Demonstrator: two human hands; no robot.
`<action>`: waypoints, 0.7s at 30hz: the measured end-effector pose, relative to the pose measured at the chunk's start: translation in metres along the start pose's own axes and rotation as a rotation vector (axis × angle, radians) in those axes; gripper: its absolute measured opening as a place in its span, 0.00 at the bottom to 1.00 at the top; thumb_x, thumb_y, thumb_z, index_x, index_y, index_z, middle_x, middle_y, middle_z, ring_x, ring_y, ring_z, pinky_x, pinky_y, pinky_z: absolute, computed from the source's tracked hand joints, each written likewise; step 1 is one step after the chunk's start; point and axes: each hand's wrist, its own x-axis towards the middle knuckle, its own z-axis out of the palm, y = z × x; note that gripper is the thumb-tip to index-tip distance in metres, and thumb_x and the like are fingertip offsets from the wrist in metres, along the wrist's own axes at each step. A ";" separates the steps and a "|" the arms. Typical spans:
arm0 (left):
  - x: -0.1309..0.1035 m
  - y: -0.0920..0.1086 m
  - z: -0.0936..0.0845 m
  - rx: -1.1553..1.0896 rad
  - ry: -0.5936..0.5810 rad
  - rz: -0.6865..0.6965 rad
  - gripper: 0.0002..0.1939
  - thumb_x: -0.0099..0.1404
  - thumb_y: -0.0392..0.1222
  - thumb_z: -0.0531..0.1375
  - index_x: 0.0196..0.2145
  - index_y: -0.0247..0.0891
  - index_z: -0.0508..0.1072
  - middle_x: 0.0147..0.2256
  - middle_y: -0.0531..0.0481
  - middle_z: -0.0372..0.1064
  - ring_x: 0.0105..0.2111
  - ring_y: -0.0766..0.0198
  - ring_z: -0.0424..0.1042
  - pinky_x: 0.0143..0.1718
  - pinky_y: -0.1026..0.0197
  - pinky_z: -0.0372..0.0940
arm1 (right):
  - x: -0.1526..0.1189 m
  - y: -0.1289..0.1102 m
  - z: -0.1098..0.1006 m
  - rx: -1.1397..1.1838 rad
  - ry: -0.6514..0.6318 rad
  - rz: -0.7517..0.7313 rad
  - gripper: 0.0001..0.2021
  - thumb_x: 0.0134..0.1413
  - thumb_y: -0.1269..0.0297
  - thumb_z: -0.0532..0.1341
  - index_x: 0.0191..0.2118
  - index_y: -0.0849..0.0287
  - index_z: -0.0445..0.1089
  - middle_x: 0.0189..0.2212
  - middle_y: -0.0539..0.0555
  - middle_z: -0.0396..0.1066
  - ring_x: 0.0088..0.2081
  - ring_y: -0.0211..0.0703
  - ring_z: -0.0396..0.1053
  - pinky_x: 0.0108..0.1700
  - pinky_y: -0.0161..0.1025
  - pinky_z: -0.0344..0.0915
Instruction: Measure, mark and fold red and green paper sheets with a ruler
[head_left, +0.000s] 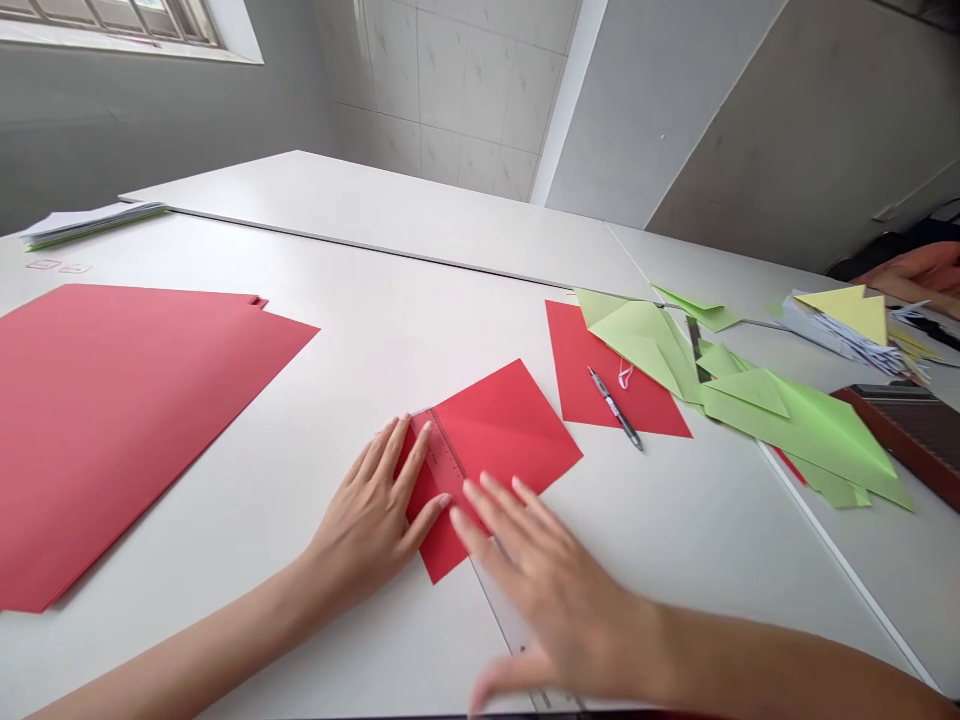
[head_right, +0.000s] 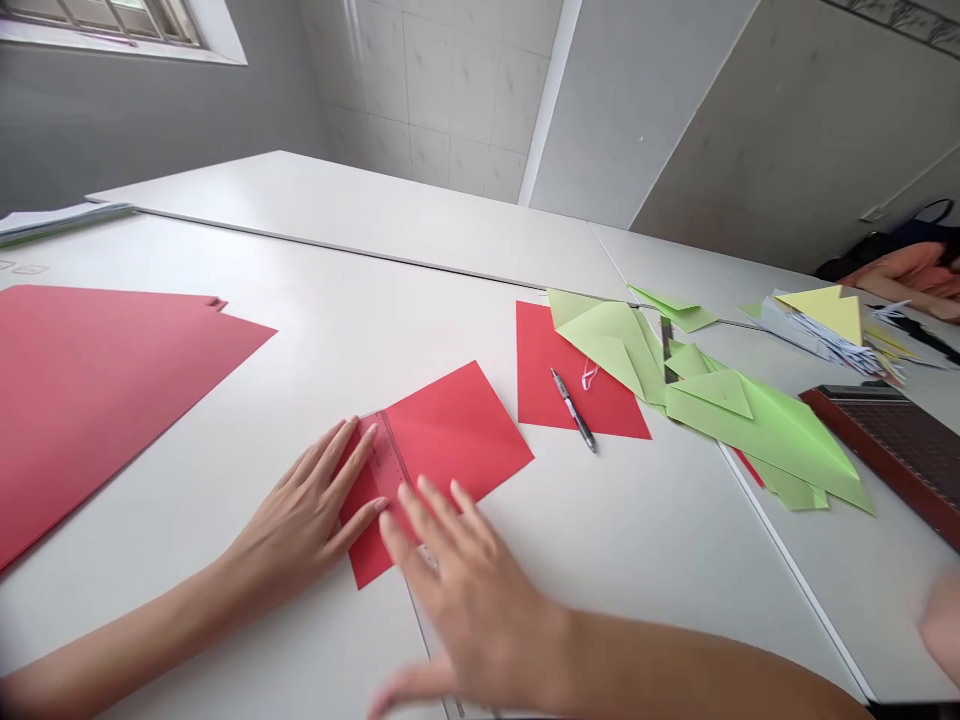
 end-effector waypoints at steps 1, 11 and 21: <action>0.001 -0.004 0.002 -0.011 0.000 0.002 0.41 0.72 0.63 0.41 0.71 0.32 0.39 0.69 0.33 0.44 0.68 0.43 0.49 0.65 0.41 0.54 | -0.011 -0.013 0.004 0.041 -0.063 -0.011 0.54 0.53 0.34 0.60 0.73 0.62 0.39 0.71 0.63 0.42 0.72 0.59 0.40 0.71 0.56 0.44; 0.019 -0.034 0.002 -0.100 -0.116 0.015 0.49 0.68 0.70 0.35 0.67 0.21 0.52 0.67 0.31 0.47 0.69 0.44 0.47 0.70 0.41 0.41 | -0.076 -0.042 0.005 0.061 -0.295 0.410 0.51 0.43 0.88 0.50 0.73 0.59 0.30 0.73 0.50 0.17 0.73 0.45 0.21 0.73 0.50 0.35; 0.032 -0.065 0.004 -0.130 -0.203 0.173 0.29 0.75 0.49 0.34 0.70 0.46 0.47 0.69 0.51 0.48 0.69 0.52 0.47 0.69 0.39 0.39 | -0.134 -0.045 -0.012 0.207 0.091 0.586 0.34 0.65 0.79 0.43 0.72 0.44 0.43 0.66 0.51 0.58 0.66 0.36 0.57 0.66 0.41 0.58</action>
